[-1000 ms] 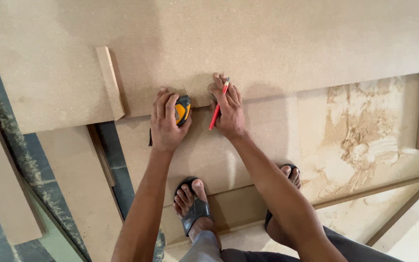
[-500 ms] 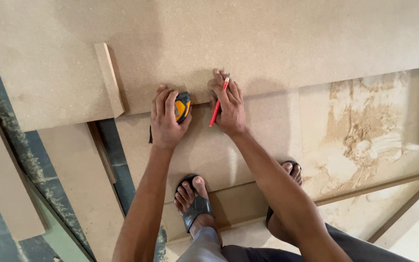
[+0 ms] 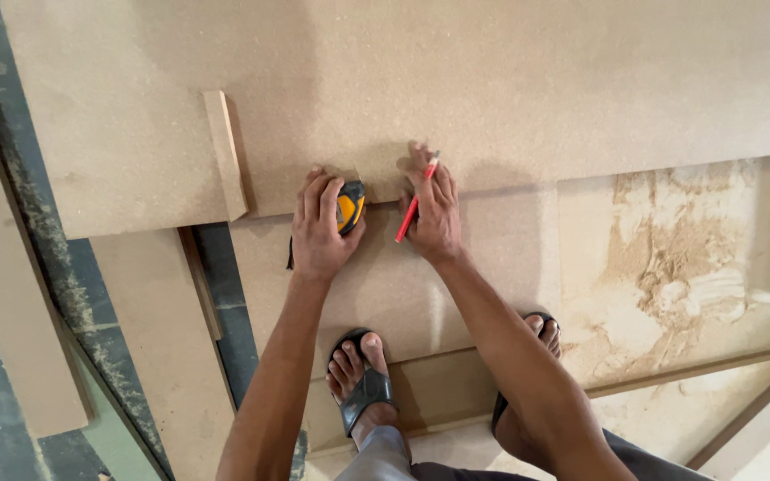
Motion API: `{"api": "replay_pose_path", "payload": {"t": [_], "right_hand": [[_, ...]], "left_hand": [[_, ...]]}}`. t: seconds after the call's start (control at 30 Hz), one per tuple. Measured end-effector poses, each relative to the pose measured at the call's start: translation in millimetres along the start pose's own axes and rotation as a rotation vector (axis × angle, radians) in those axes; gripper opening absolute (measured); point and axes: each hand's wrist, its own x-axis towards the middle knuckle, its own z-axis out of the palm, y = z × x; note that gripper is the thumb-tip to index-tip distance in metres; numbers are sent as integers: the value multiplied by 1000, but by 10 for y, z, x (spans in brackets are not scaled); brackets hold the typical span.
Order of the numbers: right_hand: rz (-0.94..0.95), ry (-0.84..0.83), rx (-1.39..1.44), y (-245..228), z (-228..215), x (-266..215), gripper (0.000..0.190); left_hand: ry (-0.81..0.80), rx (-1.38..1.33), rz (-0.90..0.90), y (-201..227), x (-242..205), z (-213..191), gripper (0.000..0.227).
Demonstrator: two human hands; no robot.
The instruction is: The person measures a large particle board with a tape measure and marks it with a red pencil. They then use a small wooden strip as a straightedge to draw a long straight line across the board.
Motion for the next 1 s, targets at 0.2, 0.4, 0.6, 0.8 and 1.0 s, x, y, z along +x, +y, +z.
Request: {"api": "replay_pose_path", "payload": {"t": [0.2,0.4,0.6,0.8,1.0], "right_hand": [[39,283,-94,135,108,-28,60],[77,191,-94,112,84,-55,58],[82,150,-158,29,48,12,53],[86,137,-163,27,53,12,50],[-17,106,-105,17,52,-5,48]], "left_hand": [[9,-3,-13,-11,8,24,62],[-2,4,-12,-39,-17,41,64],[-4,5,-12,-60,-25,51,64],[-6,28,-8,-75,-42,74,63],[-13,20,-16,-69,-49,72,66]]}}
